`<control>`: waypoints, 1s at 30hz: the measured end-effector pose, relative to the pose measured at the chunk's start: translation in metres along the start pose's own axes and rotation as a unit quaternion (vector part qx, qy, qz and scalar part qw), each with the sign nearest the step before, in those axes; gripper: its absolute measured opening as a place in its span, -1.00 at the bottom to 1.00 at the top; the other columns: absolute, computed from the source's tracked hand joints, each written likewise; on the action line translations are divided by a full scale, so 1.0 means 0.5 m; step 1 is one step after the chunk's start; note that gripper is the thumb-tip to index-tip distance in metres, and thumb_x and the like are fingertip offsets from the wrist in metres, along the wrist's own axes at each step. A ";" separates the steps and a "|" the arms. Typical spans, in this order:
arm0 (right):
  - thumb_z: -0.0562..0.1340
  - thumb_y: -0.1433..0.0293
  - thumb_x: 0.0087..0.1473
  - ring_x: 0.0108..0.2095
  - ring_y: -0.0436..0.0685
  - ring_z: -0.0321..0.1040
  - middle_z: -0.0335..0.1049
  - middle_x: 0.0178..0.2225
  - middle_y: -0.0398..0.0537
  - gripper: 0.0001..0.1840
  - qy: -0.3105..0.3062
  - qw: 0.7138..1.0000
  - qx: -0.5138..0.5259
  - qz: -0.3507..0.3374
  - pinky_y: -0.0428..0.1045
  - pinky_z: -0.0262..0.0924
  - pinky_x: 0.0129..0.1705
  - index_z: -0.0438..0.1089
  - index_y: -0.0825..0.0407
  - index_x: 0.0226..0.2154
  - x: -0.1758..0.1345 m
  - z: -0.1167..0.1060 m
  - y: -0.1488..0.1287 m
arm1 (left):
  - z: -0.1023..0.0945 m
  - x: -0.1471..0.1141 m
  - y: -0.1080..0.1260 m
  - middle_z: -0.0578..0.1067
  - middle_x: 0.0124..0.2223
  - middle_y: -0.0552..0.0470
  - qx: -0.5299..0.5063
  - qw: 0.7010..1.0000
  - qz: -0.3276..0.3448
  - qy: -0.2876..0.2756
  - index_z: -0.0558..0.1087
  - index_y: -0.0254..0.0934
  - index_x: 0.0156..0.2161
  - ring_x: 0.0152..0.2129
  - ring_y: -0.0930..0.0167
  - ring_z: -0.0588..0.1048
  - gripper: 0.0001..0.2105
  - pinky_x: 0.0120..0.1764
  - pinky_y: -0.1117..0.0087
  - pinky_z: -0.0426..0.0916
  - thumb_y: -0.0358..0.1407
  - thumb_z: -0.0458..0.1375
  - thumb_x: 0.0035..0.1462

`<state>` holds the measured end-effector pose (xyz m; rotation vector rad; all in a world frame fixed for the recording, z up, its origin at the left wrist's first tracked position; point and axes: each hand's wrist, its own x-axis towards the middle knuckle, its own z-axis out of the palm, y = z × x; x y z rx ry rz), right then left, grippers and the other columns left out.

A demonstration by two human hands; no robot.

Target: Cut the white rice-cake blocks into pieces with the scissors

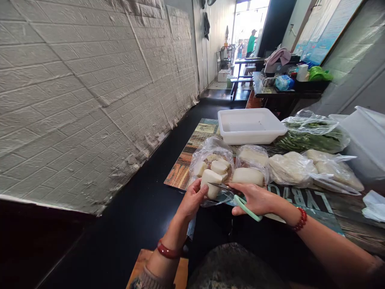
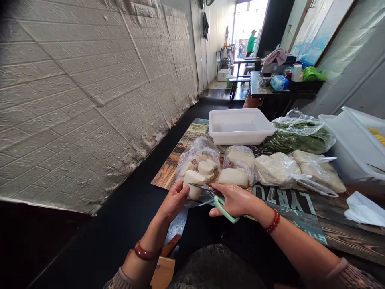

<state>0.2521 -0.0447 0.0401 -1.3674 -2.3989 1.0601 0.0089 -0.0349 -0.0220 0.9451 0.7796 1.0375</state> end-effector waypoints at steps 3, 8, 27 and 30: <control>0.35 0.03 -0.08 -0.04 0.40 0.41 0.46 0.03 0.23 -0.09 -0.004 1.000 0.008 0.001 0.16 0.30 -0.01 0.26 0.20 0.21 0.007 0.004 -0.002 | -0.001 -0.002 0.009 0.54 -0.18 -0.05 0.021 1.000 -0.005 0.003 0.50 -0.27 -0.06 -0.34 0.38 0.47 -0.56 -0.32 0.44 0.33 -0.05 0.33 0.01; 0.37 0.06 -0.07 -0.26 0.27 0.46 0.54 -0.11 0.09 -0.20 -0.004 1.000 0.008 0.015 0.09 0.35 -0.18 0.35 0.10 0.16 0.011 0.009 0.006 | -0.011 0.001 0.013 0.54 -0.28 -0.04 0.036 0.999 -0.008 -0.010 0.51 -0.32 -0.11 -0.43 0.42 0.44 -0.57 -0.36 0.46 0.29 -0.05 0.34 0.00; 0.35 0.19 -0.02 -0.10 0.31 0.45 0.55 -0.07 0.00 -0.35 0.026 0.998 0.057 0.004 0.12 0.30 0.04 0.38 0.01 0.13 -0.007 0.001 0.020 | -0.008 0.016 0.014 0.51 -0.23 -0.05 0.013 1.000 0.001 -0.002 0.48 -0.31 -0.08 -0.38 0.40 0.45 -0.52 -0.36 0.45 0.31 -0.03 0.35 -0.03; 0.35 0.18 -0.04 -0.05 0.34 0.43 0.50 0.01 0.07 -0.28 0.008 0.999 0.044 -0.002 0.16 0.27 0.07 0.34 0.05 0.17 -0.009 -0.004 0.018 | -0.006 0.015 0.016 0.50 -0.26 -0.03 0.011 1.000 0.001 0.012 0.45 -0.32 -0.11 -0.41 0.41 0.44 -0.52 -0.38 0.46 0.29 -0.04 0.36 -0.05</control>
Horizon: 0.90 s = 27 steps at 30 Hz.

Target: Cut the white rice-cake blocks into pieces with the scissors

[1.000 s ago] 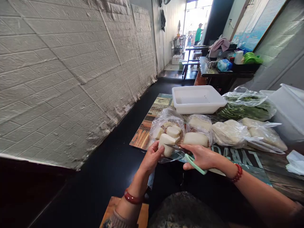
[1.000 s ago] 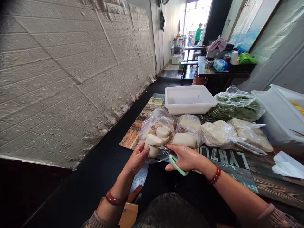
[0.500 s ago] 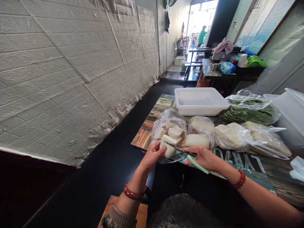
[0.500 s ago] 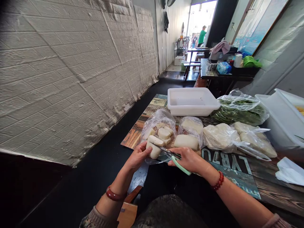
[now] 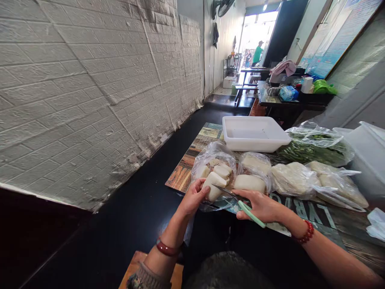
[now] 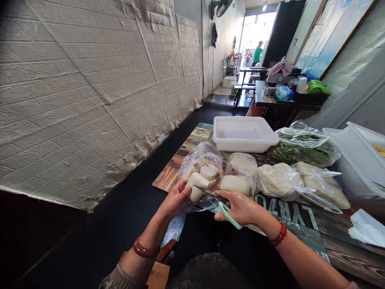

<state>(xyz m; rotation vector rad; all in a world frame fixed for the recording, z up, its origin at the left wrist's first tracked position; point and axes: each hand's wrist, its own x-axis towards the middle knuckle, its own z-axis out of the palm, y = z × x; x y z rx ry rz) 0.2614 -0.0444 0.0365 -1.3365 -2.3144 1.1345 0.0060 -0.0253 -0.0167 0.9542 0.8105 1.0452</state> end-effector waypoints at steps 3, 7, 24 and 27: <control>0.35 0.13 -0.06 -0.01 0.38 0.40 0.46 0.05 0.13 -0.21 -0.016 1.000 -0.009 0.000 0.18 0.26 0.08 0.30 0.08 0.20 0.001 -0.002 0.001 | 0.004 0.000 0.001 0.50 -0.27 0.00 -0.003 1.000 -0.005 0.004 0.43 -0.30 -0.14 -0.41 0.42 0.44 -0.54 -0.37 0.45 0.28 -0.03 0.35 -0.05; 0.35 0.08 -0.07 0.01 0.40 0.39 0.47 0.03 0.19 -0.13 -0.017 0.999 -0.024 0.021 0.20 0.24 0.11 0.26 0.14 0.22 0.007 0.005 0.007 | 0.012 0.000 0.005 0.50 -0.30 0.02 0.022 1.000 0.010 0.006 0.45 -0.31 -0.16 -0.42 0.44 0.41 -0.57 -0.37 0.47 0.25 -0.04 0.35 -0.03; 0.37 0.18 -0.08 -0.16 0.33 0.47 0.53 -0.05 0.11 -0.30 0.017 0.999 0.017 0.025 0.13 0.34 -0.06 0.40 0.11 0.12 0.028 0.018 0.000 | 0.003 0.008 0.014 0.53 -0.26 -0.05 0.054 0.999 -0.004 0.004 0.50 -0.36 -0.14 -0.39 0.40 0.44 -0.50 -0.34 0.45 0.27 0.02 0.33 -0.05; 0.36 0.18 -0.08 -0.10 0.36 0.45 0.53 -0.04 0.11 -0.29 0.022 0.999 0.009 0.030 0.15 0.32 -0.01 0.39 0.09 0.13 0.027 0.023 0.003 | 0.005 0.009 0.009 0.53 -0.28 -0.04 0.048 0.999 -0.007 -0.002 0.50 -0.37 -0.14 -0.41 0.41 0.43 -0.50 -0.33 0.45 0.28 0.03 0.32 -0.02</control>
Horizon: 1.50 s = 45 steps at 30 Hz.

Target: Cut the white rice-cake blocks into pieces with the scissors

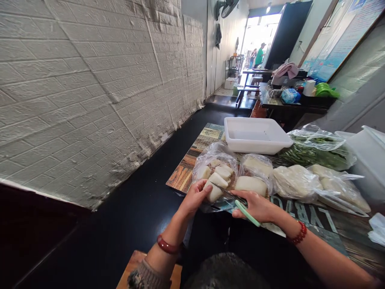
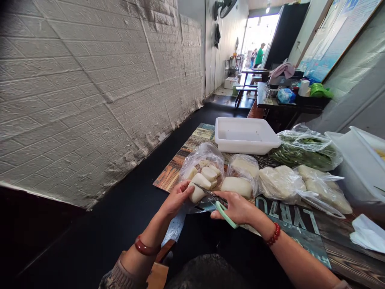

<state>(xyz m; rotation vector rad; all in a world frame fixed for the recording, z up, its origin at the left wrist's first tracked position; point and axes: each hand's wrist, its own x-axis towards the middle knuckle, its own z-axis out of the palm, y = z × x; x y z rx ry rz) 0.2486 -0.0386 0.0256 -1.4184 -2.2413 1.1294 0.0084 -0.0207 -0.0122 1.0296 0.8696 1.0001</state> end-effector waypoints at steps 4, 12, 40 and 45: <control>0.37 0.15 -0.10 -0.13 0.35 0.46 0.50 -0.01 0.17 -0.18 -0.012 1.000 -0.018 0.010 0.16 0.33 -0.02 0.31 0.16 0.19 0.005 0.001 -0.004 | 0.004 0.002 0.002 0.54 -0.30 -0.01 0.012 1.000 0.008 -0.006 0.52 -0.35 -0.17 -0.42 0.42 0.42 -0.54 -0.35 0.46 0.27 0.00 0.33 -0.04; 0.33 0.16 -0.01 -0.05 0.36 0.44 0.54 -0.04 0.09 -0.40 0.006 1.000 0.013 -0.022 0.16 0.29 0.04 0.45 0.09 0.07 0.016 0.006 0.000 | -0.001 0.011 0.001 0.55 -0.34 0.00 0.031 0.999 0.004 -0.008 0.56 -0.36 -0.21 -0.47 0.44 0.42 -0.56 -0.40 0.49 0.25 -0.01 0.35 -0.07; 0.25 0.10 0.06 -0.25 0.25 0.47 0.58 -0.28 -0.03 -0.54 0.002 0.999 0.023 -0.041 -0.01 0.28 -0.22 0.55 0.09 -0.14 0.036 0.002 0.008 | -0.015 0.023 0.011 0.55 -0.32 -0.01 0.050 0.999 -0.011 -0.014 0.54 -0.35 -0.25 -0.46 0.43 0.45 -0.59 -0.38 0.48 0.31 -0.05 0.38 -0.10; 0.20 0.08 0.12 -0.37 0.14 0.40 0.51 -0.41 -0.12 -0.60 0.018 0.997 0.037 -0.064 -0.08 0.20 -0.38 0.55 0.07 -0.30 0.036 0.005 0.013 | -0.010 0.028 0.013 0.58 -0.26 -0.03 0.044 0.999 0.001 0.004 0.57 -0.33 -0.23 -0.39 0.39 0.48 -0.61 -0.31 0.44 0.34 -0.09 0.40 -0.12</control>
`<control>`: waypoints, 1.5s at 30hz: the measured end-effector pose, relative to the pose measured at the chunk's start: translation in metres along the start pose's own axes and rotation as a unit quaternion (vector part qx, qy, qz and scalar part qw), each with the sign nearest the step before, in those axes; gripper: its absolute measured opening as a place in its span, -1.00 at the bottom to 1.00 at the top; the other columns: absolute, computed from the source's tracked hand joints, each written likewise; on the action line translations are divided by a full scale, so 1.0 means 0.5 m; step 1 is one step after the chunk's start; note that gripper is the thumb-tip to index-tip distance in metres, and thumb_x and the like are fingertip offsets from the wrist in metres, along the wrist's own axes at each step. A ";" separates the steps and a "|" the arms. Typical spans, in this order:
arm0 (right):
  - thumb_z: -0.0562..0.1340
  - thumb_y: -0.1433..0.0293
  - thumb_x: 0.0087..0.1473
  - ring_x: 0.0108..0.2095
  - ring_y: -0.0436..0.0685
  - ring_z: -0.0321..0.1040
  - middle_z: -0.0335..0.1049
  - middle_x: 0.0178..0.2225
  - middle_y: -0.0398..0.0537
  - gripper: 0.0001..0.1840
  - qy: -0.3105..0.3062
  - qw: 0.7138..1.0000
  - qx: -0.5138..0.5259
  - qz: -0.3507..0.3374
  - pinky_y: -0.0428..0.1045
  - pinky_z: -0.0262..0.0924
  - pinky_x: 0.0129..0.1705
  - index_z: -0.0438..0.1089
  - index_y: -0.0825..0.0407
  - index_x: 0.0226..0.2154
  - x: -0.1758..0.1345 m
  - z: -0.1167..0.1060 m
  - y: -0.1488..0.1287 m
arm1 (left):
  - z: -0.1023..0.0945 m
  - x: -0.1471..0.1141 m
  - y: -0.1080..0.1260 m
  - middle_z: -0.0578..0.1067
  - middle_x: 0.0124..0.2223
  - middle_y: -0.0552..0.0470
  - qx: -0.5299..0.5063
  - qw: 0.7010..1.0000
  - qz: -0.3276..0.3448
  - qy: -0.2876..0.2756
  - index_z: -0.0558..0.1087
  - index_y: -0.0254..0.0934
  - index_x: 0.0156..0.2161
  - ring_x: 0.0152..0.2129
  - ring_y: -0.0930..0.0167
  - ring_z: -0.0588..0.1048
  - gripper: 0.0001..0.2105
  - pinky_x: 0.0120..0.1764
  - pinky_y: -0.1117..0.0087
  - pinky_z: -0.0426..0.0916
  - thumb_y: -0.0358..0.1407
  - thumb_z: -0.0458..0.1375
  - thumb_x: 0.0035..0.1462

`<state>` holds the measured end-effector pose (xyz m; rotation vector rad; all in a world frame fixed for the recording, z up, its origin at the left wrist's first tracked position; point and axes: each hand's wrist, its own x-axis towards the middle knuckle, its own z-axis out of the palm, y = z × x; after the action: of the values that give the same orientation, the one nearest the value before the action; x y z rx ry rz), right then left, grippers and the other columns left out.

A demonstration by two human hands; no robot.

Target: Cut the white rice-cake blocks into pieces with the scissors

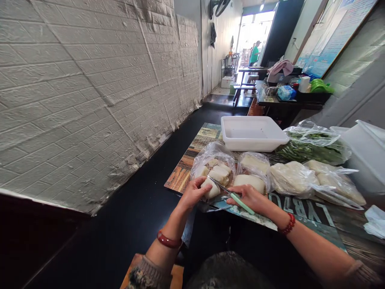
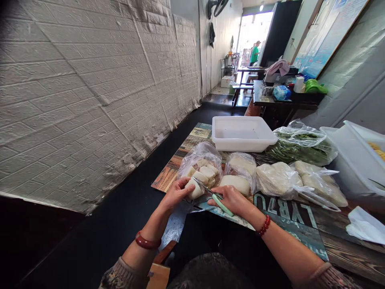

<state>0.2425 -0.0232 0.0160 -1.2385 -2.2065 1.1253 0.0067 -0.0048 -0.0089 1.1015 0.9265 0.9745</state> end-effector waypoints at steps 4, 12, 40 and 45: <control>0.18 0.02 0.11 -0.57 0.04 0.28 0.37 -0.54 -0.14 -0.54 0.014 0.998 0.037 0.046 -0.10 0.13 -0.57 0.53 0.08 -0.30 0.006 0.008 0.003 | -0.005 -0.005 -0.006 0.59 -0.24 -0.04 -0.038 0.999 0.001 0.016 0.57 -0.31 -0.18 -0.38 0.38 0.50 -0.60 -0.29 0.44 0.35 -0.13 0.42 -0.12; 0.21 0.02 0.07 -0.61 0.00 0.25 0.34 -0.55 -0.17 -0.50 0.015 0.987 0.123 0.100 -0.11 0.21 -0.57 0.48 0.10 -0.18 -0.004 0.012 0.014 | -0.016 -0.013 -0.033 0.58 -0.21 -0.11 -0.186 0.982 -0.012 0.016 0.47 -0.30 -0.01 -0.43 0.38 0.52 -0.52 -0.40 0.41 0.42 -0.05 0.32 0.03; 0.37 0.02 -0.11 -0.01 0.42 0.41 0.47 0.01 0.22 -0.05 -0.029 0.994 -0.091 0.062 0.19 0.24 0.06 0.22 0.15 0.24 -0.069 -0.025 -0.027 | 0.028 -0.023 -0.011 0.55 -0.03 -0.13 -0.204 0.977 0.038 0.045 0.44 -0.31 0.00 -0.23 0.32 0.57 -0.47 -0.20 0.38 0.48 -0.17 0.42 -0.08; 0.38 -0.02 -0.13 0.02 0.44 0.39 0.45 0.05 0.24 -0.06 -0.021 0.994 -0.098 0.039 0.21 0.25 0.05 0.26 0.12 0.22 -0.060 -0.027 -0.028 | 0.029 -0.024 -0.013 0.58 -0.12 -0.09 -0.185 0.979 0.027 0.075 0.45 -0.31 -0.08 -0.26 0.35 0.58 -0.49 -0.18 0.36 0.47 -0.15 0.45 -0.14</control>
<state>0.2598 -0.0464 0.0370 -1.4036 -2.3647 0.9894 0.0176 -0.0213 -0.0110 0.7485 0.7959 1.2316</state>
